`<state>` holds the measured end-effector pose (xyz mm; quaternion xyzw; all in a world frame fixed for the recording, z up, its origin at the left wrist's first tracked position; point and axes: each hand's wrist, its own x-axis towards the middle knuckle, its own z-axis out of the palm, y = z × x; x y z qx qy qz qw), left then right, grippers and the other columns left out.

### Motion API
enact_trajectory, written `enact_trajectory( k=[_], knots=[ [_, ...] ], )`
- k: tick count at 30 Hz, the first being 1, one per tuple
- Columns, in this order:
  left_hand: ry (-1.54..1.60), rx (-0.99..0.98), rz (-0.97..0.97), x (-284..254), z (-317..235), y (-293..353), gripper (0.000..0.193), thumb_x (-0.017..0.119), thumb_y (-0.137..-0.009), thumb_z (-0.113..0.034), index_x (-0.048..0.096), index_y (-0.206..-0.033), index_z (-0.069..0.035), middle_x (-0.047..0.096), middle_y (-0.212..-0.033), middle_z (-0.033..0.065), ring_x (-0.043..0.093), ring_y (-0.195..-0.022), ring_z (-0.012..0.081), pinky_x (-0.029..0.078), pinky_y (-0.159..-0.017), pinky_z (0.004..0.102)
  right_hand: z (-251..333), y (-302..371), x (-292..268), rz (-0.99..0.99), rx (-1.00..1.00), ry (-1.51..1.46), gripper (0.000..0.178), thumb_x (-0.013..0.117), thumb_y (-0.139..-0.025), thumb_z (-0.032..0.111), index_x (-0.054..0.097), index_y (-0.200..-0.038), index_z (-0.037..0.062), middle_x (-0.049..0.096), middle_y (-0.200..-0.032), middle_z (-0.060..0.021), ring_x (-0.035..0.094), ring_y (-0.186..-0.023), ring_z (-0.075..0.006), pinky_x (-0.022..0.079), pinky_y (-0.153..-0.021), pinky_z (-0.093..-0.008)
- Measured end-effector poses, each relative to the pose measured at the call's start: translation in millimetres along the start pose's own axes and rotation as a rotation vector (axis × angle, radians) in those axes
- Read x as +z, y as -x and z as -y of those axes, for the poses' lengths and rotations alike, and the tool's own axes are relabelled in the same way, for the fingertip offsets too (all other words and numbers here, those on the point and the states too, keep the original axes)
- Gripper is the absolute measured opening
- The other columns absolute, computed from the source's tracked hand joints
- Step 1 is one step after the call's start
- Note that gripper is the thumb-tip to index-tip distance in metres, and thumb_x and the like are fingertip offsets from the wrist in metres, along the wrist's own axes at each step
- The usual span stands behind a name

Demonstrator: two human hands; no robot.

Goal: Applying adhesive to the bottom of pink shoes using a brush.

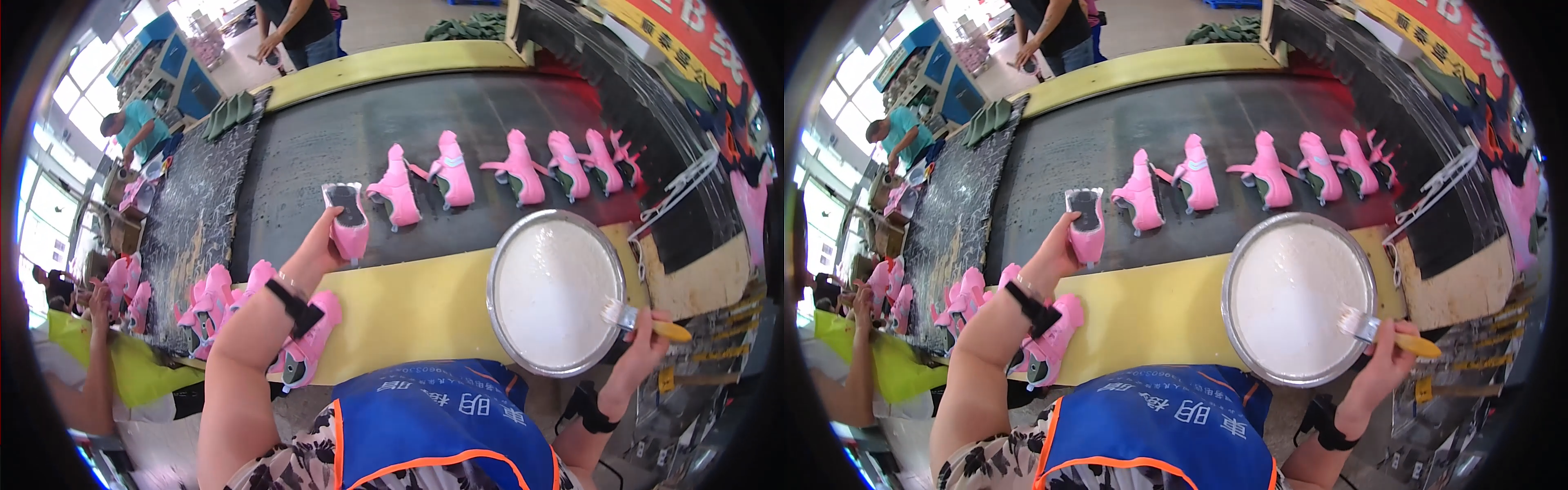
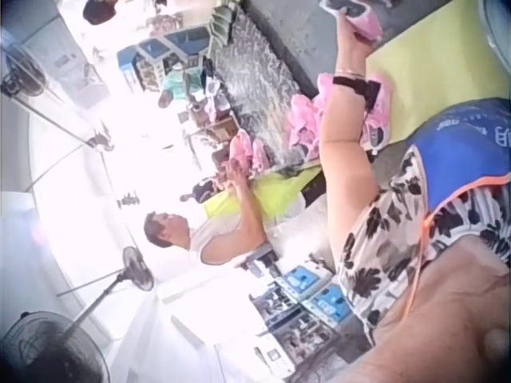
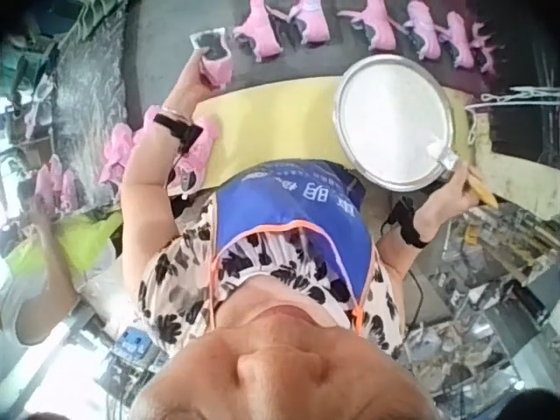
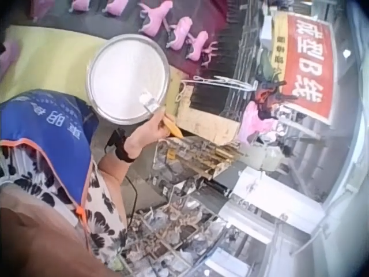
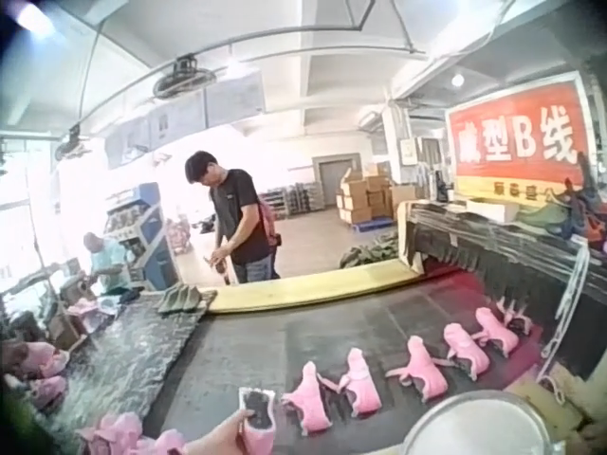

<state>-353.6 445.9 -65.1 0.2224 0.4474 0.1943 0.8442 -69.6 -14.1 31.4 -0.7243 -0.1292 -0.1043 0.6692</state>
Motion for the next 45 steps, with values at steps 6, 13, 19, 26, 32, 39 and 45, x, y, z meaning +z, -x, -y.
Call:
enact_trajectory(
  k=[6,13,19,26,32,39,45],
  knots=[
    [-0.524,0.522,-0.447,-80.1,-35.4,-118.1,0.083,0.081,-0.075,-0.027,0.043,-0.147,-0.011,0.062,-0.130,0.0126,0.063,-0.117,0.0311,0.050,-0.101,0.0465,14.6,-11.4,-4.4,-0.029,-0.128,0.153,0.018,0.059,-0.102,0.011,0.053,-0.085,0.0075,0.044,-0.074,0.0046,0.035,-0.061,-0.0036,0.028,-0.055,-0.0211],
    [-1.318,0.450,-0.616,-87.1,-59.6,-143.5,0.102,0.083,-0.069,-0.035,0.033,-0.156,-0.016,0.053,-0.146,0.0217,0.055,-0.132,0.0379,0.046,-0.110,0.0433,22.4,-4.4,-12.0,-0.051,-0.164,0.212,0.020,0.056,-0.102,0.008,0.049,-0.084,0.0078,0.044,-0.077,0.0038,0.034,-0.063,-0.0040,0.028,-0.056,-0.0218],
    [-1.401,0.459,-0.393,-125.2,-66.5,-123.9,0.117,0.084,-0.073,-0.055,0.023,-0.159,-0.004,0.042,-0.155,0.0241,0.045,-0.142,0.0379,0.039,-0.116,0.0434,28.9,-1.8,16.6,0.035,-0.167,0.248,0.015,0.057,-0.102,0.009,0.052,-0.087,0.0067,0.050,-0.083,0.0024,0.039,-0.065,-0.0039,0.031,-0.055,-0.0205],
    [-2.145,0.066,-0.106,-53.1,-62.2,54.6,0.084,0.065,-0.075,-0.080,0.075,-0.103,-0.001,0.073,-0.104,0.0204,0.072,-0.093,0.0331,0.056,-0.081,0.0437,39.2,11.1,21.4,-0.024,-0.194,0.250,0.014,0.059,-0.102,0.014,0.057,-0.091,0.0071,0.053,-0.087,0.0014,0.045,-0.069,-0.0043,0.036,-0.055,-0.0190],
    [-2.338,-0.031,-0.123,-98.6,69.7,165.3,0.077,0.068,-0.075,-0.073,0.070,-0.102,-0.001,0.074,-0.088,0.0173,0.073,-0.082,0.0350,0.057,-0.074,0.0448,28.8,17.6,38.1,0.073,-0.166,0.041,0.011,0.062,-0.101,0.014,0.060,-0.093,0.0063,0.055,-0.086,0.0032,0.039,-0.066,-0.0030,0.031,-0.057,-0.0195],
    [-1.963,0.180,-0.176,-75.3,98.9,144.4,0.068,0.070,-0.080,-0.060,0.064,-0.120,-0.005,0.074,-0.092,0.0192,0.073,-0.089,0.0377,0.056,-0.079,0.0468,30.5,28.6,49.9,0.184,-0.102,-0.063,0.012,0.062,-0.101,0.014,0.057,-0.093,0.0066,0.052,-0.085,0.0023,0.041,-0.065,-0.0023,0.028,-0.053,-0.0189],
    [-1.386,0.221,0.178,-70.0,99.6,99.3,0.052,0.068,-0.091,-0.037,0.062,-0.131,-0.005,0.073,-0.102,0.0167,0.072,-0.096,0.0266,0.057,-0.080,0.0389,26.1,27.2,30.6,0.133,-0.050,-0.149,0.011,0.064,-0.100,0.015,0.062,-0.101,0.0036,0.060,-0.095,-0.0010,0.056,-0.077,-0.0050,0.040,-0.058,-0.0186]
  ],
)
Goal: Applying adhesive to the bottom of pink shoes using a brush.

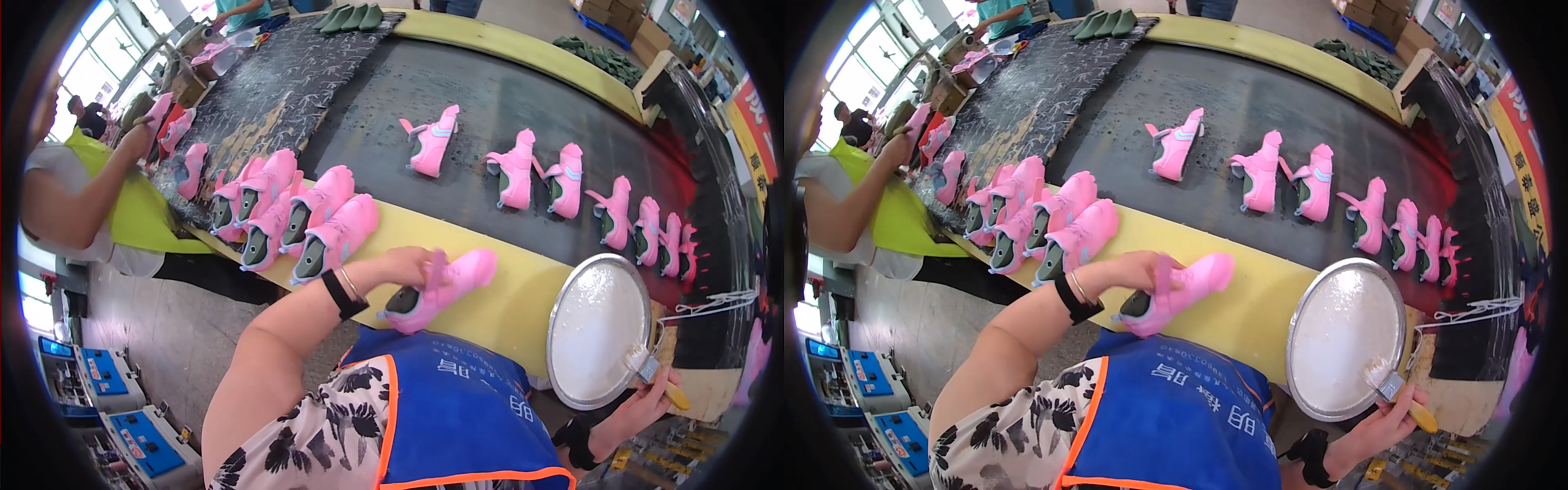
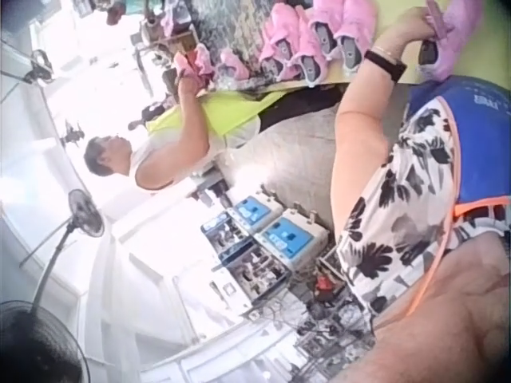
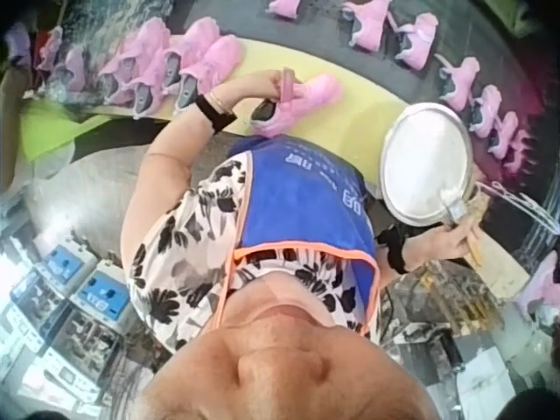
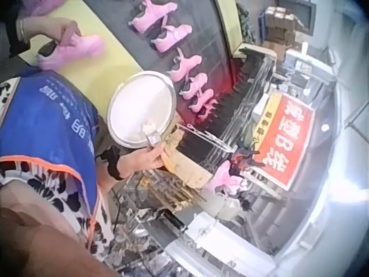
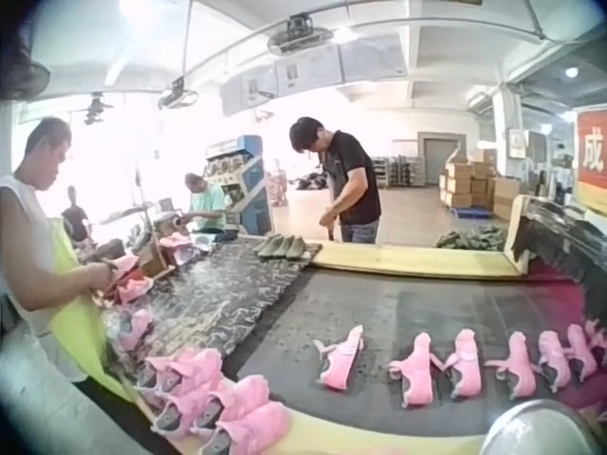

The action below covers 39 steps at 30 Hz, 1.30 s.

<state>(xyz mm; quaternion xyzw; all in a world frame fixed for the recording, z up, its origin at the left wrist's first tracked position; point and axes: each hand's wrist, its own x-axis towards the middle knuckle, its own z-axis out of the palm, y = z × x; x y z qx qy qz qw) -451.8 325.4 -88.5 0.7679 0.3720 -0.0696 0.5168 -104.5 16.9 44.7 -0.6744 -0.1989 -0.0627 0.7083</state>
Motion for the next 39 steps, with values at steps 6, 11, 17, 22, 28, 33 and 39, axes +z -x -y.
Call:
enact_trajectory(
  k=[6,11,17,22,28,33,39],
  knots=[
    [0.541,-0.282,-0.719,-4.3,75.3,-11.3,0.039,0.049,-0.105,-0.024,0.049,-0.139,-0.004,0.068,-0.101,0.0108,0.065,-0.084,0.0210,0.055,-0.071,0.0372,-21.6,-3.1,-31.5,-0.021,0.211,0.368,0.026,0.065,-0.100,0.019,0.063,-0.118,0.0013,0.063,-0.103,-0.0020,0.059,-0.087,-0.0089,0.048,-0.068,-0.0255],
    [-0.202,-0.069,-0.796,47.4,9.9,50.4,0.098,0.077,-0.085,-0.034,0.019,-0.162,-0.015,0.059,-0.119,0.0219,0.063,-0.093,0.0312,0.053,-0.081,0.0439,-63.3,9.7,-10.7,0.218,0.075,0.543,0.017,0.080,-0.087,0.012,0.073,-0.098,0.0005,0.072,-0.085,-0.0038,0.064,-0.074,-0.0078,0.050,-0.065,-0.0243],
    [-0.305,-0.105,-0.505,58.9,-7.1,7.3,0.111,0.081,-0.074,-0.030,0.015,-0.163,-0.019,0.058,-0.119,0.0275,0.063,-0.104,0.0423,0.052,-0.089,0.0497,-79.2,14.1,3.5,0.367,0.032,0.822,0.020,0.081,-0.083,0.018,0.072,-0.093,0.0029,0.072,-0.085,-0.0113,0.071,-0.073,-0.0242,0.055,-0.067,-0.0331],
    [0.647,0.038,-0.187,32.6,-15.5,-0.1,0.093,0.069,-0.078,-0.014,0.024,-0.160,-0.008,0.051,-0.143,0.0189,0.057,-0.125,0.0306,0.046,-0.106,0.0398,-47.1,15.2,1.6,0.302,0.042,0.696,0.021,0.082,-0.083,0.017,0.072,-0.094,0.0025,0.070,-0.081,-0.0099,0.072,-0.074,-0.0221,0.056,-0.068,-0.0316],
    [0.893,0.164,0.218,35.1,-86.9,17.0,0.098,0.070,-0.072,-0.030,0.029,-0.156,0.001,0.055,-0.137,0.0260,0.064,-0.117,0.0346,0.049,-0.104,0.0385,-29.5,5.5,1.7,0.132,-0.221,0.351,0.016,0.080,-0.086,0.010,0.071,-0.095,0.0002,0.070,-0.088,-0.0075,0.070,-0.074,-0.0162,0.055,-0.065,-0.0251],
    [0.780,0.072,0.458,32.5,-144.4,17.6,0.093,0.067,-0.076,-0.023,0.029,-0.157,-0.001,0.049,-0.148,0.0169,0.047,-0.138,0.0253,0.033,-0.116,0.0335,-54.4,3.6,-7.2,0.243,-0.105,0.483,0.014,0.079,-0.087,0.008,0.072,-0.096,0.0005,0.071,-0.091,-0.0081,0.071,-0.078,-0.0172,0.055,-0.066,-0.0256],
    [0.661,0.052,0.597,31.1,-171.3,2.5,0.081,0.063,-0.087,-0.022,0.028,-0.157,-0.002,0.049,-0.147,0.0155,0.046,-0.138,0.0236,0.032,-0.116,0.0352,-57.7,-1.2,-23.3,0.284,-0.253,0.832,0.016,0.082,-0.082,0.015,0.073,-0.091,0.0075,0.071,-0.086,-0.0053,0.069,-0.088,-0.0239,0.047,-0.092,-0.0354]
  ],
)
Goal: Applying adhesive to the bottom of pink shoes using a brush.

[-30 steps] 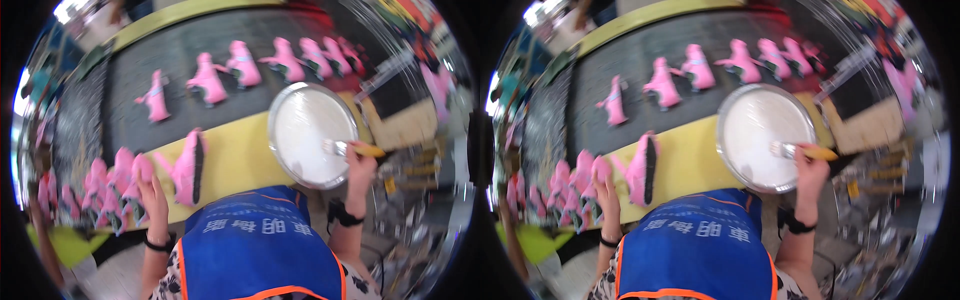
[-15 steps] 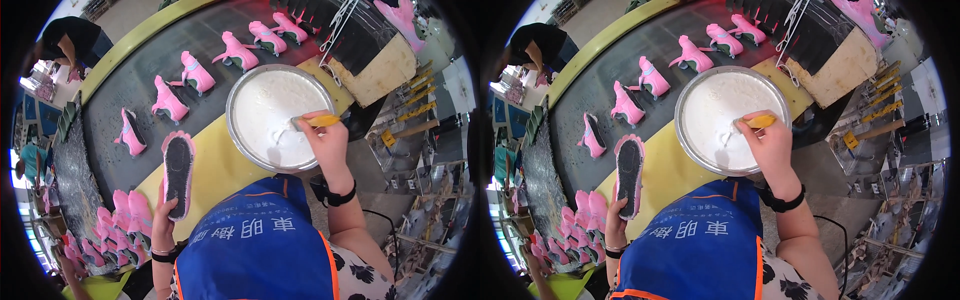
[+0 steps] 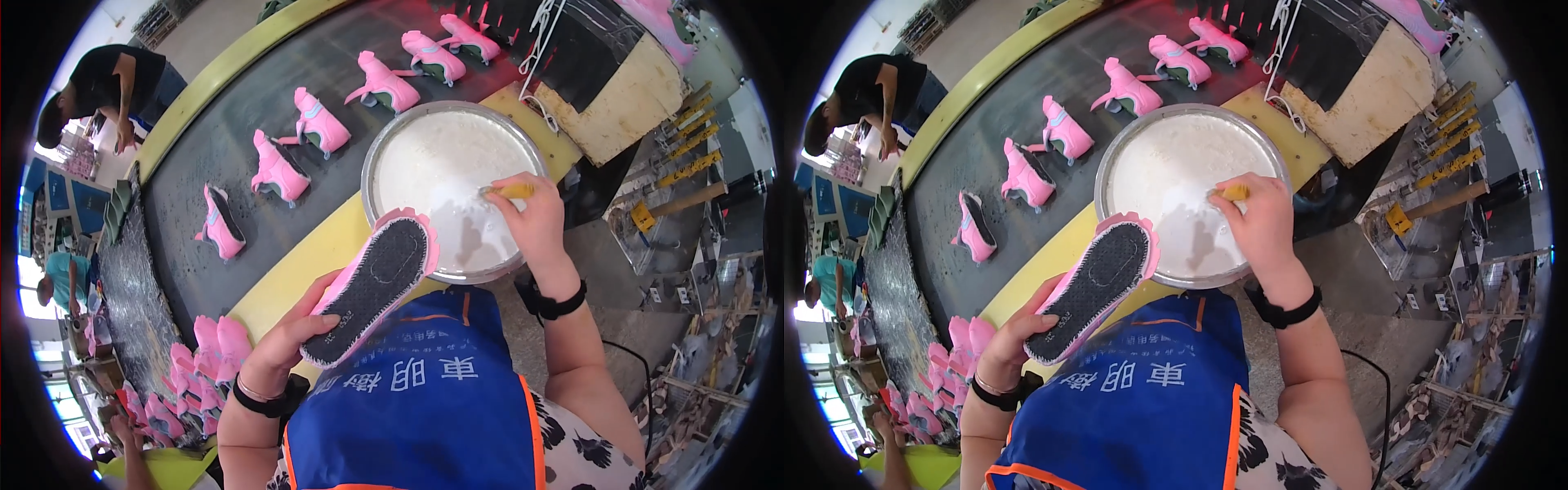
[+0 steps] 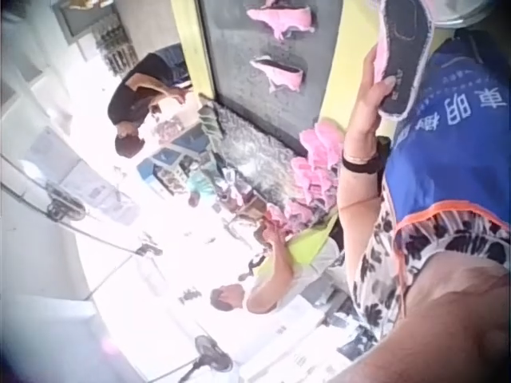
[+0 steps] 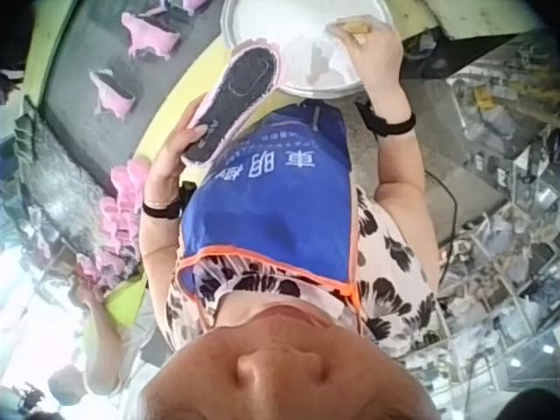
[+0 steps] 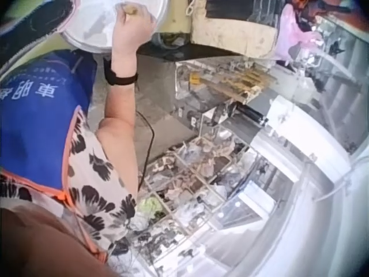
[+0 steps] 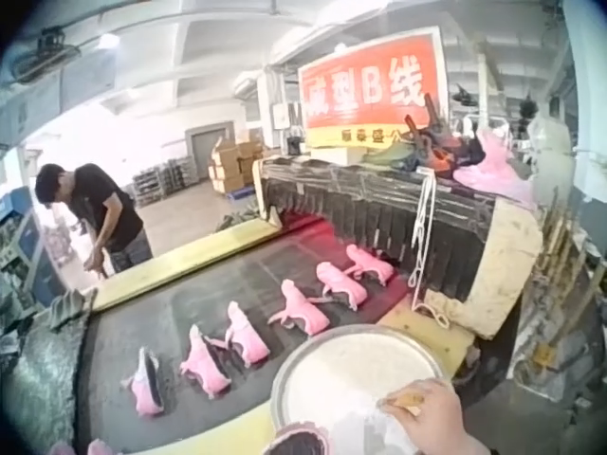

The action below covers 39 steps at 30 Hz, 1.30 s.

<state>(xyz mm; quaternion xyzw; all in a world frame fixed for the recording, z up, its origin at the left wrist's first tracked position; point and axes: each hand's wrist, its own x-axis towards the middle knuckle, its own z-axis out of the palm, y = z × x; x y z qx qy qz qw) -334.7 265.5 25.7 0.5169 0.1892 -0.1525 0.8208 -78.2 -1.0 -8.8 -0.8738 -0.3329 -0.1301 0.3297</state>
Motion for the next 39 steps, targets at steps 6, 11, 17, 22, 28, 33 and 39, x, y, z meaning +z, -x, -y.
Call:
enact_trajectory(
  k=[6,11,17,22,28,33,39],
  knots=[
    [-0.162,-0.044,0.008,12.0,-21.5,-17.4,0.080,0.061,-0.087,-0.019,0.027,-0.157,0.000,0.049,-0.148,0.0160,0.047,-0.137,0.0229,0.034,-0.115,0.0341,42.5,-4.8,-24.0,0.022,-0.181,-0.314,0.018,0.083,-0.079,0.017,0.074,-0.095,0.0166,0.071,-0.090,0.0010,0.067,-0.089,-0.0179,0.036,-0.103,-0.0418],
    [-0.162,-0.086,0.035,22.1,-29.4,-23.5,0.079,0.060,-0.087,-0.017,0.027,-0.157,0.000,0.049,-0.148,0.0160,0.046,-0.138,0.0220,0.033,-0.115,0.0332,57.0,-7.2,-26.3,0.107,-0.392,-0.393,0.022,0.083,-0.078,0.018,0.074,-0.097,0.0195,0.071,-0.091,0.0042,0.067,-0.089,-0.0138,0.035,-0.103,-0.0408],
    [-0.100,-0.046,0.051,26.6,-32.4,-19.1,0.080,0.058,-0.085,-0.016,0.028,-0.157,0.002,0.048,-0.149,0.0161,0.046,-0.139,0.0219,0.031,-0.116,0.0320,38.1,-9.0,-9.5,0.099,-0.354,-0.327,0.019,0.082,-0.079,0.019,0.074,-0.096,0.0182,0.071,-0.091,0.0030,0.067,-0.089,-0.0148,0.038,-0.098,-0.0388],
    [-0.009,-0.021,0.055,24.6,-32.5,-13.9,0.081,0.058,-0.084,-0.018,0.030,-0.156,0.003,0.048,-0.150,0.0166,0.043,-0.141,0.0229,0.029,-0.118,0.0321,43.3,-6.4,-13.2,0.022,-0.310,-0.418,0.018,0.083,-0.079,0.017,0.074,-0.093,0.0147,0.071,-0.090,0.0009,0.066,-0.087,-0.0182,0.042,-0.088,-0.0361],
    [-0.021,-0.012,0.084,18.6,-26.7,-13.0,0.082,0.060,-0.083,-0.017,0.030,-0.156,0.003,0.047,-0.151,0.0168,0.043,-0.142,0.0238,0.028,-0.118,0.0332,50.5,-8.3,1.0,0.004,-0.295,-0.426,0.020,0.085,-0.078,0.010,0.071,-0.093,0.0106,0.070,-0.087,-0.0027,0.067,-0.083,-0.0190,0.047,-0.079,-0.0322],
    [-0.133,0.066,0.045,12.1,-17.4,-11.7,0.086,0.065,-0.080,-0.015,0.030,-0.156,0.001,0.047,-0.150,0.0166,0.043,-0.141,0.0247,0.029,-0.118,0.0359,49.9,-3.5,8.2,-0.081,-0.028,-0.525,0.013,0.079,-0.085,0.005,0.067,-0.089,0.0042,0.069,-0.083,-0.0067,0.065,-0.068,-0.0141,0.049,-0.063,-0.0259],
    [-0.155,0.116,-0.013,7.9,2.2,-14.0,0.090,0.066,-0.077,-0.012,0.028,-0.157,0.000,0.046,-0.150,0.0163,0.044,-0.140,0.0250,0.029,-0.118,0.0360,66.6,0.2,25.9,-0.142,0.089,-0.723,0.015,0.075,-0.089,0.005,0.061,-0.086,0.0013,0.065,-0.072,-0.0052,0.062,-0.062,-0.0079,0.046,-0.056,-0.0233]
  ],
)
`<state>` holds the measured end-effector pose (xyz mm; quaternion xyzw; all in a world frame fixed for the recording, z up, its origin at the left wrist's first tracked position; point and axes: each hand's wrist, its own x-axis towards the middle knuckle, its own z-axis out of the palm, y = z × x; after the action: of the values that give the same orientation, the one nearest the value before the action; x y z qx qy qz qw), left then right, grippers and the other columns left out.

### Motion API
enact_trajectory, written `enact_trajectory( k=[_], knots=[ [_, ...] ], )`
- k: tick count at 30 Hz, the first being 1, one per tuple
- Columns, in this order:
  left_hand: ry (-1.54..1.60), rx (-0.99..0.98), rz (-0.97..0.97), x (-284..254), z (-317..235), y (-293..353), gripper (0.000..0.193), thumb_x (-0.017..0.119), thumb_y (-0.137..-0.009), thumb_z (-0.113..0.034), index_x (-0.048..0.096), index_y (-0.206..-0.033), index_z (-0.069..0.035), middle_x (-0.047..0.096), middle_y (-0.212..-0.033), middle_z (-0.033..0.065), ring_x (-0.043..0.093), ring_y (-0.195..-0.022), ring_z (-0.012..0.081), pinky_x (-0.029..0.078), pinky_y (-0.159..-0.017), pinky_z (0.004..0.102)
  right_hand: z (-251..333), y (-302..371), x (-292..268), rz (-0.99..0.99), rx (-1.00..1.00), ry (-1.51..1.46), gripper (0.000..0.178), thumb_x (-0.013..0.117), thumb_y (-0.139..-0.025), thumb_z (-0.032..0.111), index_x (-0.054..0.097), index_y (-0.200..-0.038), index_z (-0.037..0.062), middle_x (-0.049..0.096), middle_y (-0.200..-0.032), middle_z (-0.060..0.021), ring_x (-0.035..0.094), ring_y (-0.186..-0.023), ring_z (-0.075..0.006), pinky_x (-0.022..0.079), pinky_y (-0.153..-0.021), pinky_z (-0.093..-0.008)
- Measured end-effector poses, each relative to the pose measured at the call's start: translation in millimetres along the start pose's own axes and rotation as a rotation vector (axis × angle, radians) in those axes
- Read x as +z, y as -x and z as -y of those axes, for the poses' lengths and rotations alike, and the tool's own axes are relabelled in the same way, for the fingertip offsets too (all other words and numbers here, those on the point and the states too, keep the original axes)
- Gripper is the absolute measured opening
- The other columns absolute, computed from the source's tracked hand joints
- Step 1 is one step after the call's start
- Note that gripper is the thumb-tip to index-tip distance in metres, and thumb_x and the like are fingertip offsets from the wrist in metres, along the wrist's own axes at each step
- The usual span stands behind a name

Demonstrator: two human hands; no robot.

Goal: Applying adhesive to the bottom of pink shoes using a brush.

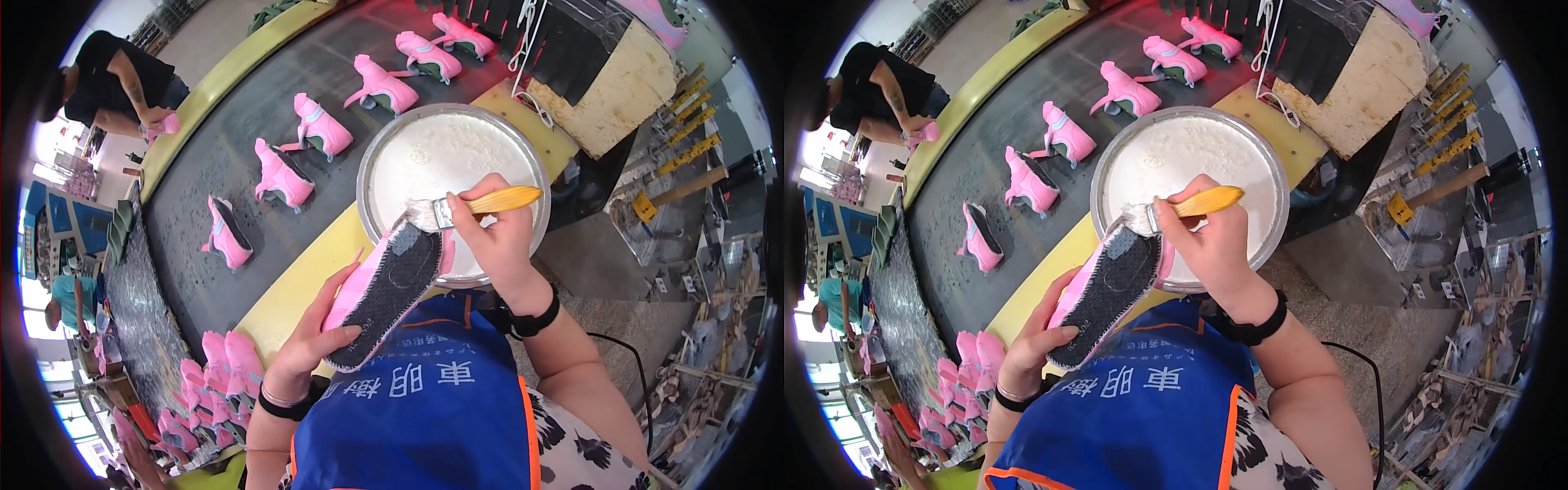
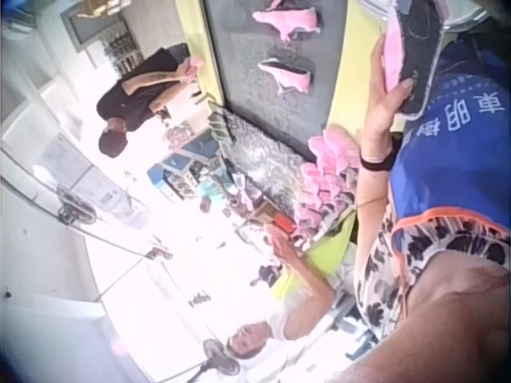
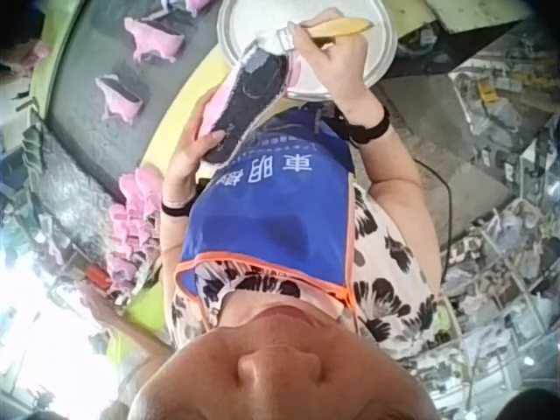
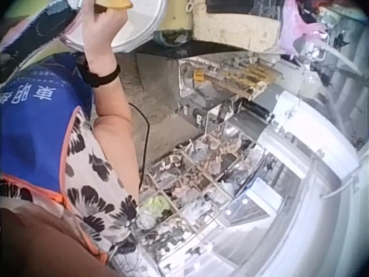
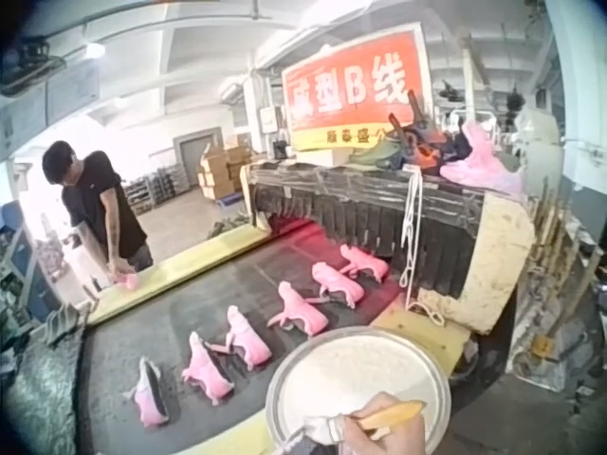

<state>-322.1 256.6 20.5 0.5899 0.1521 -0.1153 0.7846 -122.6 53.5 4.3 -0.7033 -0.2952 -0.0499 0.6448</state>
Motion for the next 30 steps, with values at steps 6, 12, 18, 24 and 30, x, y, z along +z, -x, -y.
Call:
enact_trajectory(
  k=[6,12,18,24,30],
  knots=[
    [0.036,0.068,-0.061,-1.0,7.7,3.7,0.092,0.067,-0.075,-0.012,0.028,-0.157,0.000,0.043,-0.152,0.0179,0.043,-0.141,0.0252,0.029,-0.118,0.0357,5.9,5.2,-0.6,-0.069,0.071,0.131,0.018,0.073,-0.092,0.006,0.057,-0.084,0.0022,0.062,-0.067,-0.0018,0.058,-0.058,-0.0048,0.043,-0.052,-0.0234],
    [-0.001,0.156,-0.019,-6.6,18.1,5.3,0.093,0.068,-0.077,-0.013,0.026,-0.158,0.000,0.040,-0.154,0.0188,0.042,-0.142,0.0262,0.029,-0.119,0.0365,1.6,9.9,13.8,-0.117,0.047,0.060,0.020,0.072,-0.092,0.005,0.055,-0.081,0.0030,0.059,-0.062,-0.0008,0.054,-0.055,-0.0041,0.040,-0.050,-0.0230],
    [0.104,0.185,-0.166,-0.8,17.2,6.5,0.091,0.067,-0.079,-0.012,0.024,-0.159,-0.002,0.040,-0.154,0.0192,0.042,-0.143,0.0279,0.030,-0.119,0.0386,12.0,35.0,19.8,-0.049,0.168,0.032,0.022,0.072,-0.092,0.005,0.054,-0.080,0.0029,0.057,-0.060,-0.0002,0.051,-0.054,-0.0034,0.038,-0.049,-0.0230],
    [0.150,0.234,-0.199,-5.6,21.1,0.7,0.093,0.068,-0.080,-0.012,0.021,-0.160,-0.004,0.042,-0.153,0.0189,0.044,-0.141,0.0276,0.034,-0.117,0.0390,25.5,32.4,17.6,0.012,0.027,0.090,0.021,0.072,-0.093,0.004,0.055,-0.080,0.0027,0.057,-0.062,0.0002,0.051,-0.056,-0.0033,0.038,-0.050,-0.0229],
    [0.016,0.303,-0.158,-12.2,34.2,-0.5,0.095,0.074,-0.081,-0.018,0.022,-0.159,-0.005,0.044,-0.152,0.0197,0.045,-0.140,0.0277,0.034,-0.116,0.0383,22.9,13.3,27.8,-0.062,0.048,-0.039,0.022,0.075,-0.093,0.007,0.057,-0.082,0.0019,0.059,-0.065,-0.0003,0.050,-0.059,-0.0033,0.039,-0.052,-0.0234]
  ],
)
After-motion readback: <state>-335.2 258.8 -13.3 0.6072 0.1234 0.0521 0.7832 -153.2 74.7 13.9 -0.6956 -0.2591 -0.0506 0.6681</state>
